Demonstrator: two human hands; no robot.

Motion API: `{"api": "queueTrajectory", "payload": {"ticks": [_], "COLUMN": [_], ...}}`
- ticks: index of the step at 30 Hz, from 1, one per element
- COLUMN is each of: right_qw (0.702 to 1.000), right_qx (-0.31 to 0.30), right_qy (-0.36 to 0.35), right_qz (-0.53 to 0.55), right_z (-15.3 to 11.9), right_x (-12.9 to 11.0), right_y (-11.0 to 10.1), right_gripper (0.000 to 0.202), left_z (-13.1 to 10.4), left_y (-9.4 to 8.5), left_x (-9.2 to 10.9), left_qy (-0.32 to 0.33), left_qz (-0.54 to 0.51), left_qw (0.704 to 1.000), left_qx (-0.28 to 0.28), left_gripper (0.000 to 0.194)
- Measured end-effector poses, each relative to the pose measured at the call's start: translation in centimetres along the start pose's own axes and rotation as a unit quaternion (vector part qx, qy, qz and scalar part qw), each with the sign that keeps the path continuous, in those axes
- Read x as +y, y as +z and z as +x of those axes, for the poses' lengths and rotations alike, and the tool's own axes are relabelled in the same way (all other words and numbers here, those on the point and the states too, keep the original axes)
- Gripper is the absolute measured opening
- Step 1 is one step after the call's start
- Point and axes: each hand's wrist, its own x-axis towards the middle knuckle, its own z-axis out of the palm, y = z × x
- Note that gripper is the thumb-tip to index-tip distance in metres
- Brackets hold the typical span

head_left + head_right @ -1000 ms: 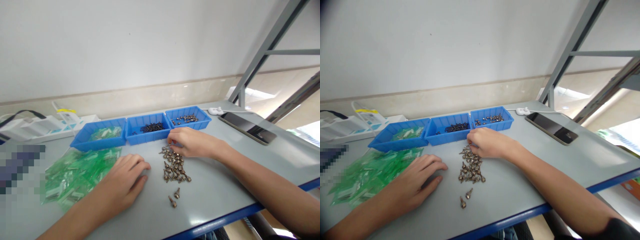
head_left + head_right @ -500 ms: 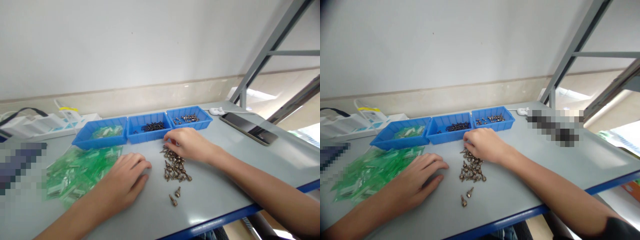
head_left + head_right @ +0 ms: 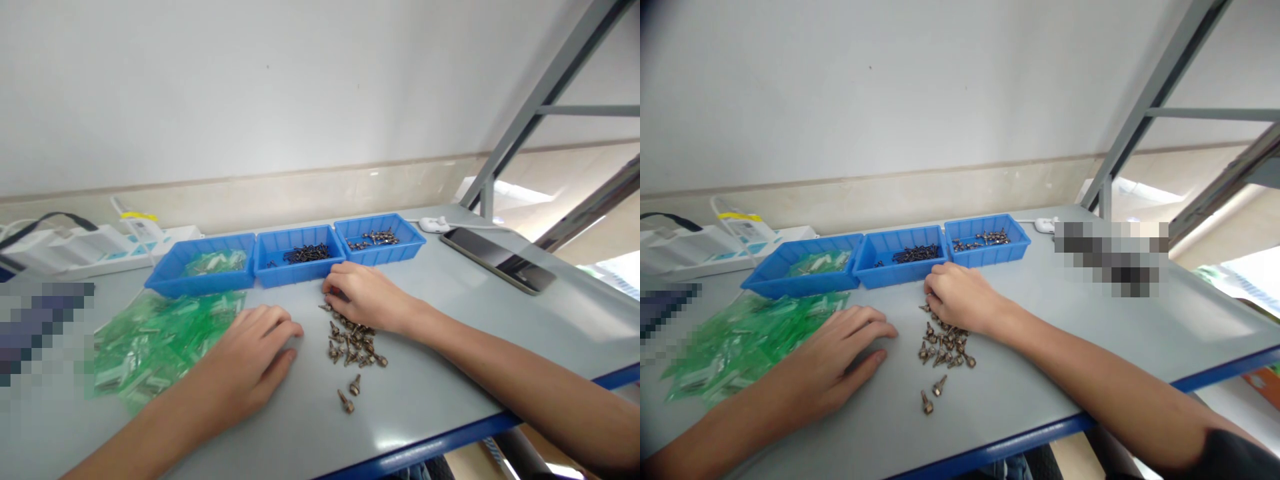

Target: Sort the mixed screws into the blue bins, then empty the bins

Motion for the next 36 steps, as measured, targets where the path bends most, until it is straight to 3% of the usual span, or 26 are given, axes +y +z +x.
{"api": "queueTrajectory", "payload": {"ticks": [7, 10, 12, 14, 17, 19, 21, 24, 28, 31, 36], "right_qw": [0.999, 0.998, 0.993, 0.983, 0.949, 0.937, 0.951, 0.985, 0.997, 0.997, 0.994], "right_qx": [-0.012, 0.016, 0.067, 0.159, 0.303, 0.332, 0.293, 0.15, 0.014, -0.026, -0.035], "right_qy": [-0.028, -0.066, -0.097, -0.087, 0.006, 0.047, 0.04, -0.017, -0.023, -0.016, -0.015], "right_qz": [-0.017, -0.014, -0.018, -0.041, -0.088, -0.1, -0.095, -0.078, -0.066, -0.069, -0.1], "right_z": [-0.1, -0.2, -0.2, -0.2, -0.4, -0.8, -1.2, -1.6, -1.3, -1.0, -0.9], "right_x": [-0.5, -0.5, 0.1, 1.0, 1.9, 1.4, 0.0, -2.0, -2.5, -1.8, -1.7], "right_y": [-0.2, -0.6, -1.3, -2.3, -3.9, -4.5, -4.3, -3.0, -1.2, -0.7, -0.5], "right_gripper": [0.01, 0.012, 0.014, 0.017, 0.019, 0.021, 0.021, 0.023, 0.025, 0.018, 0.016], "left_z": [0.1, 0.0, 0.0, 0.0, 0.0, 0.0, 0.1, 0.1, 0.2, 0.2, 0.1], "left_y": [0.0, -0.1, -0.1, -0.1, 0.0, 0.1, 0.2, 0.3, 0.3, 0.3, 0.3], "left_x": [0.0, 0.0, 0.0, 0.0, 0.0, 0.1, 0.3, 0.4, 0.4, 0.4, 0.4], "left_qy": [0.0, -0.005, -0.003, 0.002, 0.008, 0.009, 0.01, 0.009, 0.01, 0.011, 0.008], "left_qz": [-0.004, -0.003, 0.0, 0.003, 0.002, -0.007, -0.018, -0.025, -0.021, -0.019, -0.026], "left_qw": [1.0, 1.0, 1.0, 1.0, 1.0, 1.0, 1.0, 1.0, 1.0, 1.0, 1.0], "left_qx": [-0.007, -0.013, -0.009, -0.001, 0.009, 0.01, 0.008, 0.003, 0.004, 0.005, -0.004], "left_gripper": [0.02, 0.02, 0.02, 0.02, 0.02, 0.02, 0.019, 0.019, 0.019, 0.019, 0.018]}}
